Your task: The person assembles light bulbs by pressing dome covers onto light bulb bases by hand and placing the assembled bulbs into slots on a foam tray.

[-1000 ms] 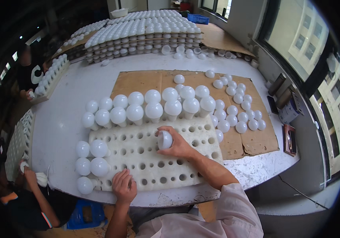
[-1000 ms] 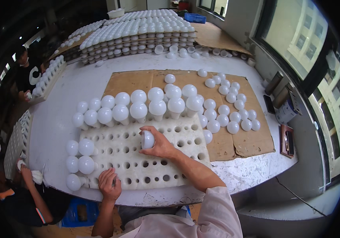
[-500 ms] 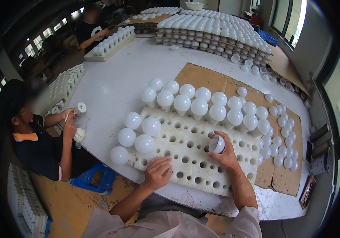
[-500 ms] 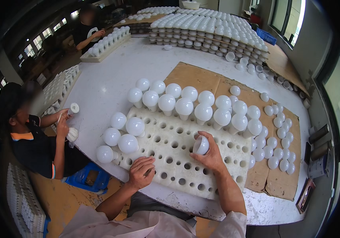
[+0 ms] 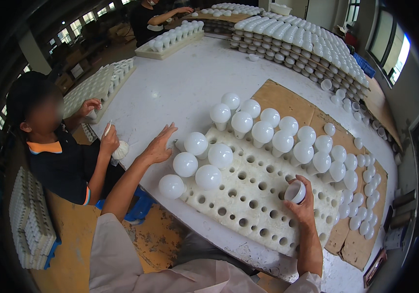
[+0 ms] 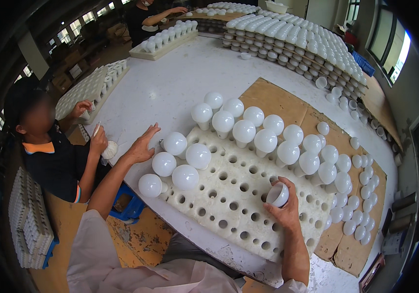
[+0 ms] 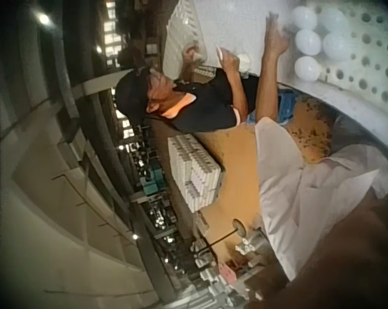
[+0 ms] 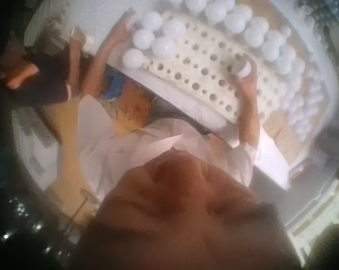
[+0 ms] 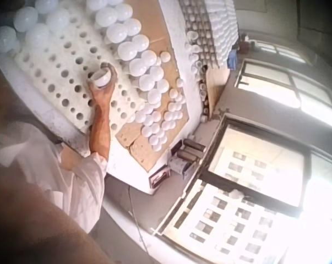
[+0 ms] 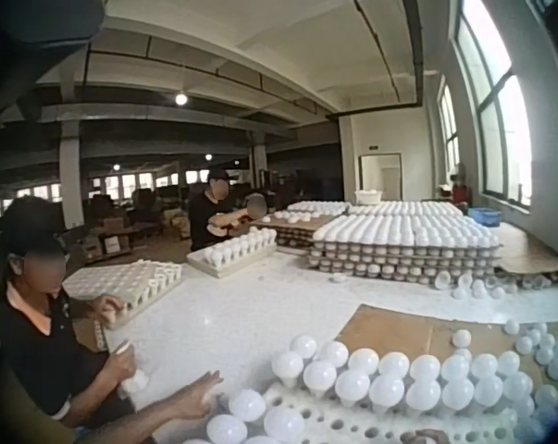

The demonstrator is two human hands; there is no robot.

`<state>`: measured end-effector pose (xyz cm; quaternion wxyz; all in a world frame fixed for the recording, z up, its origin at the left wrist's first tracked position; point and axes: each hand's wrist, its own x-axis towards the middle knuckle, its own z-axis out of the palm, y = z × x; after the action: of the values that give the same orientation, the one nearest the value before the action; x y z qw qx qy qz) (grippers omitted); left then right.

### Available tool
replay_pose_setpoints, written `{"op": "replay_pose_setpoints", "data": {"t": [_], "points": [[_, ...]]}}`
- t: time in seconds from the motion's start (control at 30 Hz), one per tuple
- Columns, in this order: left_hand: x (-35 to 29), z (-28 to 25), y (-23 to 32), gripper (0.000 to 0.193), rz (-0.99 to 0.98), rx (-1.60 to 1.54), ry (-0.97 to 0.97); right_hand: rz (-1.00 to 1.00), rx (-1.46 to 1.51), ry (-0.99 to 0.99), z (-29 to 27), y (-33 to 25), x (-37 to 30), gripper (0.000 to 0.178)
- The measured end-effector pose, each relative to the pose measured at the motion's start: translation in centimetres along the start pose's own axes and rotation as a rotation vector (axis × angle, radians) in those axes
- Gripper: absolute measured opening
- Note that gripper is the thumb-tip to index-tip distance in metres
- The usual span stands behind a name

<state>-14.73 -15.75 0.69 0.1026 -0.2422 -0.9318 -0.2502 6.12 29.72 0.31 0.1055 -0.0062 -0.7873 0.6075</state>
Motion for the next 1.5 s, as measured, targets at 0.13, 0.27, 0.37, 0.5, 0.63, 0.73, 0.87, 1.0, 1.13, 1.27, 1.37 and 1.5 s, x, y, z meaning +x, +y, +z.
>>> {"op": "replay_pose_setpoints", "data": {"t": [0.13, 0.27, 0.37, 0.5, 0.63, 0.73, 0.87, 1.0, 1.13, 1.27, 1.37, 1.5], "points": [[3.1, 4.0, -2.7, 0.068, 0.108, 0.101, -0.410, 0.050, 0.082, 0.044, 0.3, -0.5, -0.1, 0.084], [5.4, 2.5, 2.1, 0.060, -0.112, -0.027, -0.709, 0.033, -0.002, 0.035, 0.0, -0.2, 0.0, 0.088], [4.8, 2.7, 1.2, 0.054, -0.107, -0.087, -0.558, 0.038, 0.131, 0.078, -0.2, -0.4, -0.3, 0.089], [0.4, -0.5, -4.1, 0.045, -0.275, -0.086, -0.036, 0.070, 0.269, 0.024, -0.3, -1.0, -0.4, 0.090], [-5.3, -5.0, -0.5, 0.046, -0.195, -0.856, 0.282, 0.052, 0.222, -0.028, -0.2, -0.4, -1.2, 0.088], [-9.8, -6.5, 8.7, 0.061, -0.157, -0.963, 0.170, -0.038, -0.025, -0.060, -0.2, -0.7, -1.0, 0.085], [-10.5, 0.3, 19.4, 0.051, -0.299, -1.048, -0.363, -0.029, 0.020, -0.125, -0.8, -0.9, -1.9, 0.081], [-7.5, 7.8, 23.0, 0.049, -0.093, -1.108, -0.598, 0.014, 0.174, -0.209, 0.2, -1.2, -2.1, 0.081], [-6.3, 9.5, 23.8, 0.048, -0.076, -1.138, -0.660, -0.030, 0.214, -0.271, 0.5, -1.2, -2.2, 0.080], [-6.0, 9.3, 23.8, 0.046, -0.109, -1.154, -0.741, -0.085, 0.164, -0.307, 0.5, -1.1, -2.4, 0.082], [-6.2, 9.6, 23.6, 0.046, -0.076, -1.158, -0.733, -0.128, 0.152, -0.345, 0.6, -0.9, -2.4, 0.082], [-6.3, 9.9, 23.6, 0.045, -0.063, -1.166, -0.728, -0.106, 0.117, -0.354, 0.5, -1.1, -2.6, 0.082]]}}
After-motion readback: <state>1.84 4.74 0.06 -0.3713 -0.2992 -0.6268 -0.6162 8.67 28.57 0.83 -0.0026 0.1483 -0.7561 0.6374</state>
